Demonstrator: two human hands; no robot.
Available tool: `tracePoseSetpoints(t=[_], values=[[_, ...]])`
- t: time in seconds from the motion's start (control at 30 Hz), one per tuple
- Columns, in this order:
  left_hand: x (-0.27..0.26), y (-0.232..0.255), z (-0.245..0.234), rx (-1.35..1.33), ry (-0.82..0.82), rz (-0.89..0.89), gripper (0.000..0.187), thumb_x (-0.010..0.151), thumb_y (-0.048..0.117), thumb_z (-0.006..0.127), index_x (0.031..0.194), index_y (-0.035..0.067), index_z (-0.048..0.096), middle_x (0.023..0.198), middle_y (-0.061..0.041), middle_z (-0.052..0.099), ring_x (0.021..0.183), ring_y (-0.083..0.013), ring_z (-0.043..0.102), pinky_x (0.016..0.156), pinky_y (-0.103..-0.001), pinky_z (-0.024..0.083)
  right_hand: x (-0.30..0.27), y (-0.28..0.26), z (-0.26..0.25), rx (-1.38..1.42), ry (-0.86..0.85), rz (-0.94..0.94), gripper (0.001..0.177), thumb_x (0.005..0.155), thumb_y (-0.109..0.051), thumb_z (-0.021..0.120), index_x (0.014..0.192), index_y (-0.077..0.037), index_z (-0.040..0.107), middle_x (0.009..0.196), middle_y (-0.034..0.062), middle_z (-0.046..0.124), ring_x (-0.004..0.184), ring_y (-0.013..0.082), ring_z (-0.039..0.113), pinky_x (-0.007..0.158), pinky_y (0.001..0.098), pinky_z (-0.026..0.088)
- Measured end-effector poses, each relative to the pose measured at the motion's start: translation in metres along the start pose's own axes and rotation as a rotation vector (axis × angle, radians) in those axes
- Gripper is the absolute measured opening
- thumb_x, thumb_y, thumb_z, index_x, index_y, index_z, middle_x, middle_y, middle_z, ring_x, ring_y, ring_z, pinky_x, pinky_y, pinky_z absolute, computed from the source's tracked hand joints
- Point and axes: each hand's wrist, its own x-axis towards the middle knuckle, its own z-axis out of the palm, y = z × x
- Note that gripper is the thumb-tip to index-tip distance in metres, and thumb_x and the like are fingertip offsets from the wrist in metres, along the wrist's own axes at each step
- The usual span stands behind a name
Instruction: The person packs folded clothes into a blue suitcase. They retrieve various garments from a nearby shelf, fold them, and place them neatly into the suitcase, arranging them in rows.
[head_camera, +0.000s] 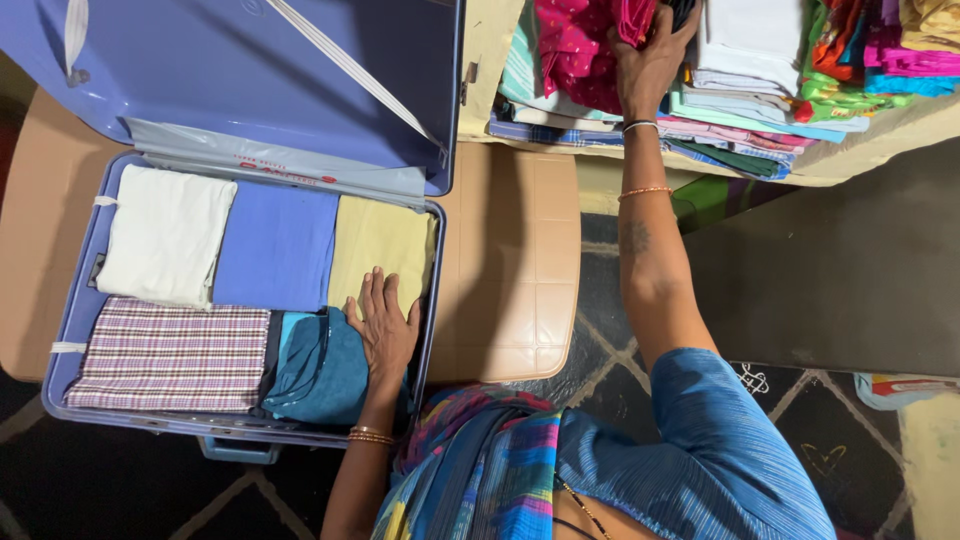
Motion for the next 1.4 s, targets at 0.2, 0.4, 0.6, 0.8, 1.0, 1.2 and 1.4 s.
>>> tracePoseSetpoints(t=[0.2,0.4,0.6,0.8,1.0,1.2,1.4], values=[[0.000,0.000,0.000,0.001,0.004,0.001,0.062,0.094,0.039,0.065,0.144,0.007,0.051,0.161,-0.015,0.041,0.153,-0.0283,0.029,0.120,-0.059,0.013,-0.004,-0.005,-0.008,0.177,-0.091,0.232,0.037,0.080,-0.016,0.088,0.109,-0.009,0.067,0.112,0.0118,0.070,0.103,0.0329,0.070,0.094,0.0411,0.053],[-0.001,0.000,0.001,0.005,0.006,0.004,0.061,0.095,0.040,0.065,0.145,0.007,0.051,0.161,-0.014,0.040,0.153,-0.0282,0.029,0.120,-0.059,0.013,-0.030,-0.008,-0.013,0.085,-0.060,0.095,0.024,0.085,-0.013,0.082,0.099,-0.007,0.063,0.093,0.0094,0.061,0.089,0.0285,0.057,0.082,0.0418,0.049],[-0.001,-0.002,0.002,0.014,0.013,0.012,0.060,0.095,0.040,0.065,0.144,0.008,0.051,0.161,-0.013,0.040,0.153,-0.0275,0.029,0.120,-0.058,0.013,-0.143,-0.045,-0.072,-0.257,-0.151,-0.200,0.029,0.078,-0.003,0.069,0.107,-0.004,0.064,0.099,0.0184,0.053,0.099,0.0414,0.046,0.092,0.0526,0.040],[-0.001,-0.003,0.000,-0.005,0.005,0.023,0.063,0.094,0.039,0.066,0.145,0.006,0.050,0.162,-0.014,0.040,0.154,-0.0289,0.028,0.120,-0.059,0.013,-0.338,-0.090,-0.114,-0.346,-0.758,-0.220,0.011,0.091,-0.019,0.072,0.103,-0.020,0.073,0.158,0.0078,0.049,0.146,0.0358,0.042,0.110,0.0645,0.036],[0.000,-0.007,-0.003,-0.016,-0.025,0.059,0.067,0.093,0.037,0.069,0.147,0.005,0.047,0.163,-0.017,0.037,0.154,-0.0303,0.027,0.120,-0.060,0.013,-0.419,-0.136,-0.124,-0.189,-1.092,-0.074,0.053,0.077,-0.026,0.075,0.130,-0.021,0.070,0.158,0.0217,0.031,0.143,0.0373,0.033,0.104,0.0617,0.034],[-0.002,-0.010,-0.004,-0.037,-0.059,0.061,0.071,0.090,0.037,0.071,0.148,0.004,0.045,0.164,-0.017,0.035,0.155,-0.0314,0.026,0.119,-0.061,0.012,-0.403,-0.126,-0.126,-0.017,-0.944,0.086,0.021,0.093,-0.015,0.071,0.114,-0.015,0.073,0.131,0.0109,0.067,0.119,0.0303,0.063,0.099,0.0447,0.050],[-0.002,-0.012,-0.008,-0.077,-0.060,0.085,0.073,0.089,0.036,0.073,0.148,0.005,0.045,0.165,-0.018,0.033,0.155,-0.0315,0.026,0.120,-0.060,0.010,-0.330,-0.138,-0.134,-0.127,-0.508,0.147,0.022,0.094,-0.005,0.067,0.115,-0.010,0.072,0.115,0.0127,0.071,0.107,0.0357,0.067,0.094,0.0446,0.054]])
